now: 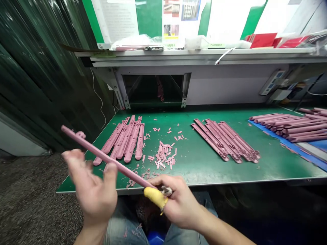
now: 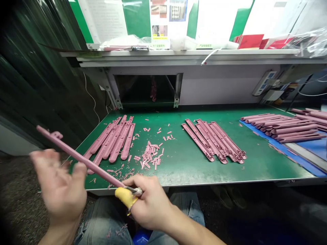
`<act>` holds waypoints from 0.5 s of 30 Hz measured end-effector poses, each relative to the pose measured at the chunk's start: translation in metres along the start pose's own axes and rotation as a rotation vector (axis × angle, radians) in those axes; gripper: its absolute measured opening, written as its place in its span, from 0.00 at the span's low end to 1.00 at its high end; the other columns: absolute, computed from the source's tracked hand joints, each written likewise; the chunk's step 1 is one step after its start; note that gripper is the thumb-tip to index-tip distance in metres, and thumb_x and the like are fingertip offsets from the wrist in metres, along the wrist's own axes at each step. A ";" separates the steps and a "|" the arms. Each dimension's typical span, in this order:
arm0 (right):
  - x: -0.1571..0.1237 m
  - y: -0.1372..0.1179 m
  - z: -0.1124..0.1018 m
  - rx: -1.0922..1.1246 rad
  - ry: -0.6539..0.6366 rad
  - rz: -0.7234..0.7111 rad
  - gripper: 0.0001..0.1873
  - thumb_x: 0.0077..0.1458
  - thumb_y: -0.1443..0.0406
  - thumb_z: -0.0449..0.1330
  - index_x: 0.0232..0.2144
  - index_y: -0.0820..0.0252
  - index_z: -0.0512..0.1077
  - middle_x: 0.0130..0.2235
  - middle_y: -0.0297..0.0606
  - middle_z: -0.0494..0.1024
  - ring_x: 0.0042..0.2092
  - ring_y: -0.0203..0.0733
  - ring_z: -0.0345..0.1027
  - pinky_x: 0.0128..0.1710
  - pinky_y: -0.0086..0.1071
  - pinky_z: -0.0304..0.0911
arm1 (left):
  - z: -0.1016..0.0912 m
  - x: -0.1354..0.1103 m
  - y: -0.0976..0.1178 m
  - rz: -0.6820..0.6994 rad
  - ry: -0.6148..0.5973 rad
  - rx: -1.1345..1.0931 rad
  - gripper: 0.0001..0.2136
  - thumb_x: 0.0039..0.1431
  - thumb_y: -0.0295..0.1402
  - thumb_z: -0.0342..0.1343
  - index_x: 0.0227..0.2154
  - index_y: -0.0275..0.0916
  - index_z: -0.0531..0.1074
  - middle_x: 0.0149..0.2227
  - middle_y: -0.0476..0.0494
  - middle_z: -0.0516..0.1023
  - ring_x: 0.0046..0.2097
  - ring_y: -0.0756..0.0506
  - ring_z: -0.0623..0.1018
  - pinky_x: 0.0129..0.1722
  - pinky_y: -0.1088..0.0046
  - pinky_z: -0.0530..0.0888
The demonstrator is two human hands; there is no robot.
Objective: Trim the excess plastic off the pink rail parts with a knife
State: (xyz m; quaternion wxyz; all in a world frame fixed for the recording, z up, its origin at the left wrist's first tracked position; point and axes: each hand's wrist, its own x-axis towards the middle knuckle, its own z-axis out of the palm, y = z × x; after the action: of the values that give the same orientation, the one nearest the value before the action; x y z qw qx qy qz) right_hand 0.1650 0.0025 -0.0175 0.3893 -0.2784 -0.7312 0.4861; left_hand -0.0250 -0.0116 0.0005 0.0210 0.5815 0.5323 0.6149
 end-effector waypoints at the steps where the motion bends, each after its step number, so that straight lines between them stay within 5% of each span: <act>1: 0.003 -0.003 -0.010 0.041 -0.050 0.085 0.09 0.57 0.61 0.60 0.34 0.62 0.74 0.28 0.33 0.74 0.28 0.33 0.65 0.28 0.26 0.60 | -0.005 -0.001 -0.003 0.223 -0.118 0.200 0.37 0.58 0.33 0.58 0.66 0.53 0.45 0.68 0.47 0.48 0.67 0.36 0.48 0.65 0.53 0.49; 4: 0.010 -0.011 -0.039 0.206 -0.263 0.217 0.12 0.57 0.57 0.59 0.34 0.62 0.71 0.28 0.33 0.74 0.28 0.33 0.65 0.29 0.27 0.61 | -0.017 0.003 -0.004 0.702 -0.603 0.397 0.34 0.54 0.26 0.61 0.63 0.43 0.56 0.60 0.38 0.67 0.60 0.35 0.66 0.61 0.51 0.59; 6: 0.013 -0.013 -0.053 0.203 -0.356 0.169 0.14 0.58 0.56 0.57 0.40 0.61 0.69 0.32 0.34 0.74 0.29 0.34 0.66 0.30 0.28 0.62 | -0.024 0.011 -0.002 0.762 -0.791 0.334 0.29 0.58 0.23 0.56 0.62 0.39 0.58 0.52 0.38 0.75 0.53 0.42 0.73 0.53 0.63 0.69; 9: 0.012 -0.012 -0.066 -0.068 -0.298 0.010 0.12 0.62 0.59 0.52 0.44 0.59 0.67 0.36 0.35 0.72 0.32 0.34 0.65 0.33 0.29 0.62 | -0.032 0.023 -0.003 0.697 -0.845 0.335 0.26 0.61 0.26 0.53 0.62 0.39 0.57 0.51 0.39 0.76 0.50 0.45 0.75 0.46 0.70 0.73; 15: 0.004 -0.008 -0.054 -0.618 -0.222 -0.246 0.13 0.65 0.61 0.48 0.47 0.57 0.67 0.36 0.35 0.74 0.34 0.36 0.65 0.32 0.28 0.56 | -0.045 0.038 -0.001 0.794 -0.890 0.526 0.23 0.63 0.23 0.46 0.59 0.45 0.62 0.57 0.48 0.72 0.61 0.41 0.65 0.61 0.57 0.60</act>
State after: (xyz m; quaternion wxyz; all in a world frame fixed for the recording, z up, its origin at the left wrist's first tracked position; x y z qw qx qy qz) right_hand 0.2075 0.0290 0.0035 0.2601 -0.2384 -0.9098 0.2185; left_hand -0.0714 -0.0153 0.0372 -0.1322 0.9187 0.3502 0.1256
